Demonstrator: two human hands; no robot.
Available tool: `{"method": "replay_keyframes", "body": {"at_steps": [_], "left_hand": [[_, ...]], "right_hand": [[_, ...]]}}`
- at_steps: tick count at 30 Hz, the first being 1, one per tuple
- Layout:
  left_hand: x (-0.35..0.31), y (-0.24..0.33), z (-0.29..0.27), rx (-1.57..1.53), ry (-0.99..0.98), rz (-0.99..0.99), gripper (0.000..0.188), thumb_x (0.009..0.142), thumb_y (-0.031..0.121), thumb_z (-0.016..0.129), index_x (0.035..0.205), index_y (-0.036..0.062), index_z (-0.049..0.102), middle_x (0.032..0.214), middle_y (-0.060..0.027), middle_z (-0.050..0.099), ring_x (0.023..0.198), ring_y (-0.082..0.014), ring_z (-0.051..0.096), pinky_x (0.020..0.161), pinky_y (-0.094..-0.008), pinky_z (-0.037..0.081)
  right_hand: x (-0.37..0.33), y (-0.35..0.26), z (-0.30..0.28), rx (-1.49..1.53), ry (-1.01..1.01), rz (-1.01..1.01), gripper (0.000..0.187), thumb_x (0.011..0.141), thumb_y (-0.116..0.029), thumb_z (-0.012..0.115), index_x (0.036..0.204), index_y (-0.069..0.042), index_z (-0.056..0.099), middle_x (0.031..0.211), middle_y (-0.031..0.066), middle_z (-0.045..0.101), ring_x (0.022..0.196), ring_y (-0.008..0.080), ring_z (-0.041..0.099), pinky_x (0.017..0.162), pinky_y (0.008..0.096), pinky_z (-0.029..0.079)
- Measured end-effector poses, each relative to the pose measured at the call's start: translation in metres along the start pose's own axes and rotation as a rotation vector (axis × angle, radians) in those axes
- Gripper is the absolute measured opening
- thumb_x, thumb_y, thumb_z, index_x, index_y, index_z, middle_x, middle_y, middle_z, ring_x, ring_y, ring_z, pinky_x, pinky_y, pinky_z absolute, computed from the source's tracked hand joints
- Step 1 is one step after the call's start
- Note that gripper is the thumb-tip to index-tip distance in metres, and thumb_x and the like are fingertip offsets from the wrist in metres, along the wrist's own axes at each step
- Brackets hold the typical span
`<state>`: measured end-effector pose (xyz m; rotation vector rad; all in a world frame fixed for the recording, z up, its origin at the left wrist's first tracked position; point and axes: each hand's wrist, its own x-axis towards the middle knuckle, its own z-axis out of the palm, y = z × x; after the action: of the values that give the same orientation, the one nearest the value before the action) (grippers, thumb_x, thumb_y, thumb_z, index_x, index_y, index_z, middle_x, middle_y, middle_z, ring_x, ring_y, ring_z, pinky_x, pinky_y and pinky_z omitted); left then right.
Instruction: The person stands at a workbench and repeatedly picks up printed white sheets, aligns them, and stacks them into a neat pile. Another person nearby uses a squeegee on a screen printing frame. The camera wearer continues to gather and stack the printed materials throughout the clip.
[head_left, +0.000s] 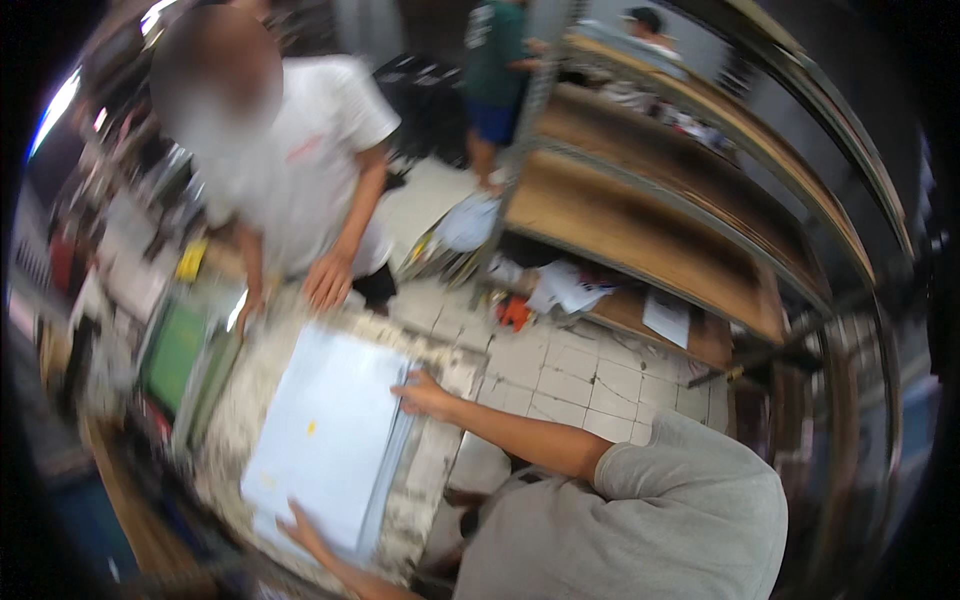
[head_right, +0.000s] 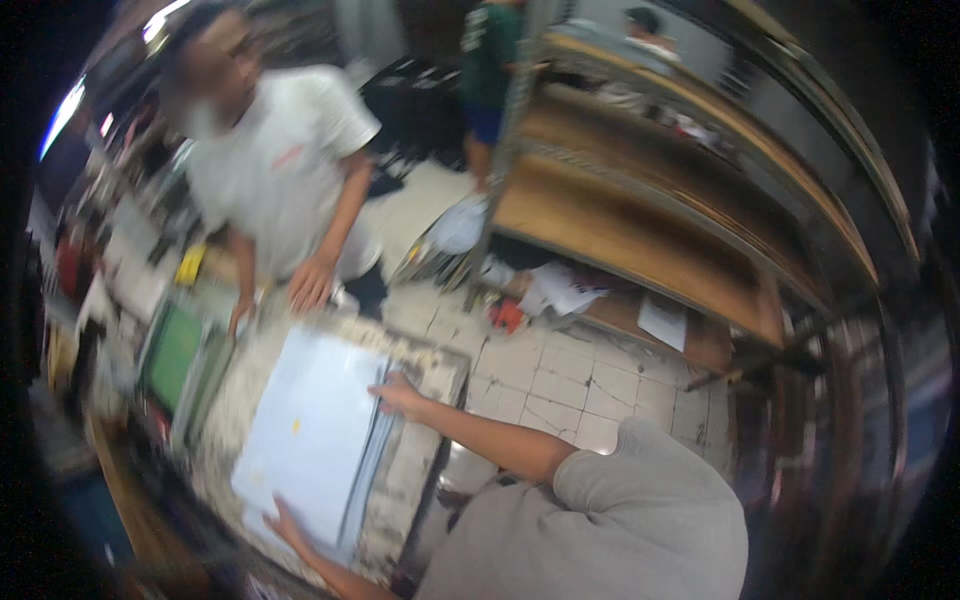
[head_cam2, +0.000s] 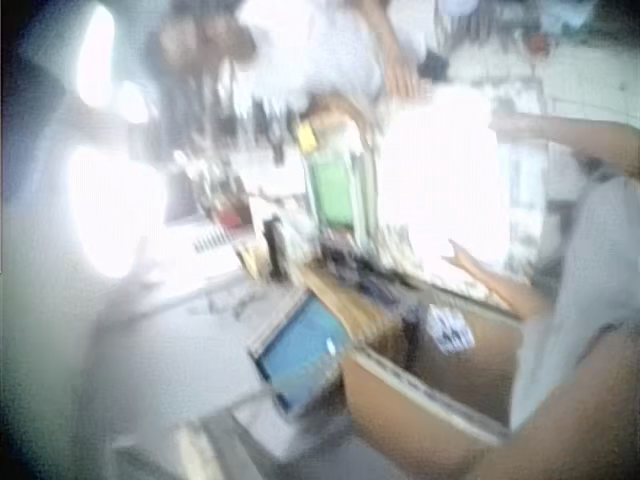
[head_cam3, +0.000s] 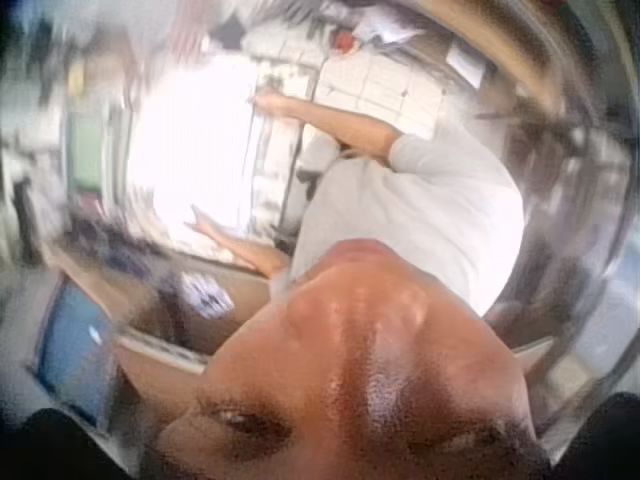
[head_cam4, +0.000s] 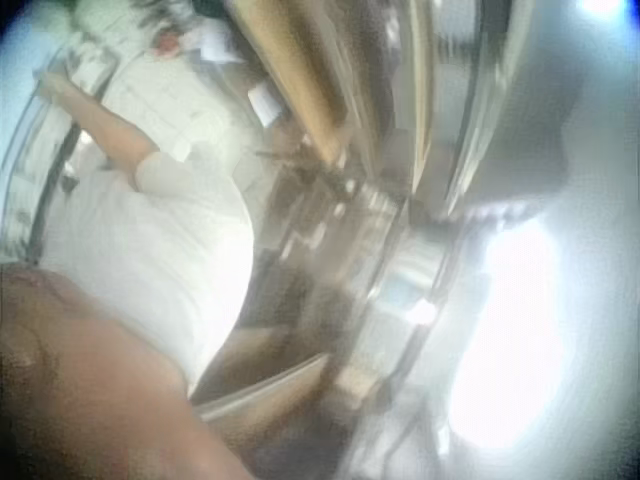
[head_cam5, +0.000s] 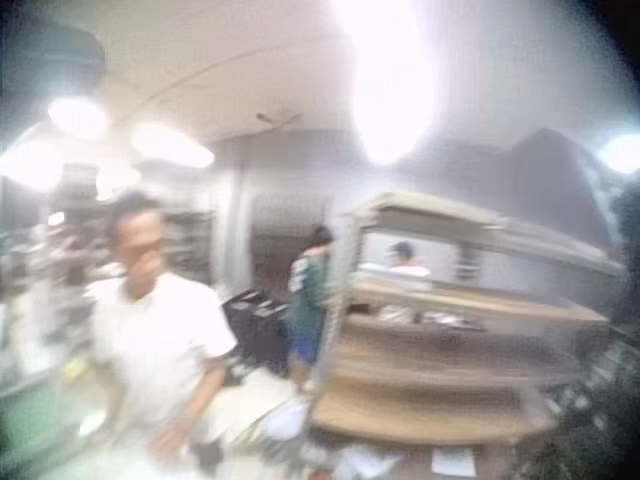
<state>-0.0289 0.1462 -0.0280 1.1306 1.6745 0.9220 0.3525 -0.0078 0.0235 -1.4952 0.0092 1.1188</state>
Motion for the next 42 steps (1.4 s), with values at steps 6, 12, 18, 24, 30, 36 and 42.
{"method": "replay_keyframes", "body": {"at_steps": [6,12,18,24,30,36,42], "left_hand": [[-0.071,0.047,0.034,0.448,0.367,0.511,0.045,0.090,0.021,0.068,0.123,-0.0037,0.051,0.115,-0.0225,0.059,0.095,-0.0311,0.063,0.081,-0.0386,0.053],[-0.171,0.120,0.062,0.323,0.400,0.727,0.043,0.084,0.016,0.074,0.119,-0.0034,0.057,0.111,-0.0208,0.062,0.090,-0.0317,0.064,0.079,-0.0391,0.055],[-0.271,0.177,0.192,0.028,0.154,0.691,0.038,0.092,0.016,0.065,0.124,-0.0006,0.055,0.113,-0.0180,0.061,0.096,-0.0282,0.063,0.081,-0.0366,0.054],[-0.424,0.315,0.352,-0.177,-0.404,0.736,0.032,0.094,0.013,0.062,0.122,-0.0018,0.057,0.111,-0.0128,0.065,0.104,-0.0182,0.062,0.092,-0.0301,0.048],[-0.568,0.425,0.445,-0.210,-1.238,0.839,0.039,0.097,0.016,0.059,0.131,-0.0021,0.050,0.118,-0.0171,0.063,0.111,-0.0200,0.060,0.094,-0.0299,0.048],[-0.660,0.496,0.542,-0.423,-1.774,0.382,0.069,0.097,0.043,0.056,0.138,-0.0091,0.037,0.134,-0.0215,0.051,0.120,-0.0267,0.055,0.102,-0.0352,0.047],[-0.704,0.556,0.572,-0.693,-1.675,-0.308,0.102,0.084,0.063,0.062,0.143,-0.0099,0.022,0.143,-0.0269,0.033,0.131,-0.0393,0.042,0.109,-0.0447,0.041]], "right_hand": [[-0.067,-0.138,-0.265,-0.405,0.340,-0.980,0.025,0.088,-0.015,0.067,0.111,-0.004,0.064,0.102,0.0060,0.067,0.087,0.0140,0.065,0.073,0.0293,0.055],[-0.233,-0.421,-0.456,-0.794,0.811,-1.605,0.029,0.084,-0.016,0.073,0.109,-0.003,0.066,0.111,0.0092,0.065,0.104,0.0197,0.062,0.094,0.0312,0.047],[-0.213,-0.605,-0.624,-1.248,0.855,-1.086,0.080,0.074,-0.059,0.073,0.126,0.001,0.059,0.125,0.0185,0.060,0.116,0.0288,0.057,0.101,0.0378,0.043],[-0.180,-0.647,-0.667,-1.449,0.763,-1.008,0.089,0.071,-0.070,0.068,0.124,0.002,0.060,0.123,0.0204,0.059,0.117,0.0322,0.056,0.101,0.0383,0.042],[-0.183,-0.635,-0.650,-1.437,0.533,-1.141,0.065,0.081,-0.057,0.069,0.108,0.003,0.067,0.111,0.0132,0.064,0.096,0.0257,0.060,0.085,0.0336,0.047],[-0.172,-0.649,-0.672,-1.713,0.637,-1.473,0.033,0.083,-0.028,0.067,0.093,0.003,0.067,0.092,0.0200,0.064,0.089,0.0391,0.061,0.081,0.0436,0.048],[-0.240,-0.586,-0.607,-1.634,0.545,-1.654,0.025,0.076,-0.024,0.070,0.086,-0.001,0.068,0.088,0.0179,0.065,0.083,0.0383,0.063,0.075,0.0462,0.049]]}}
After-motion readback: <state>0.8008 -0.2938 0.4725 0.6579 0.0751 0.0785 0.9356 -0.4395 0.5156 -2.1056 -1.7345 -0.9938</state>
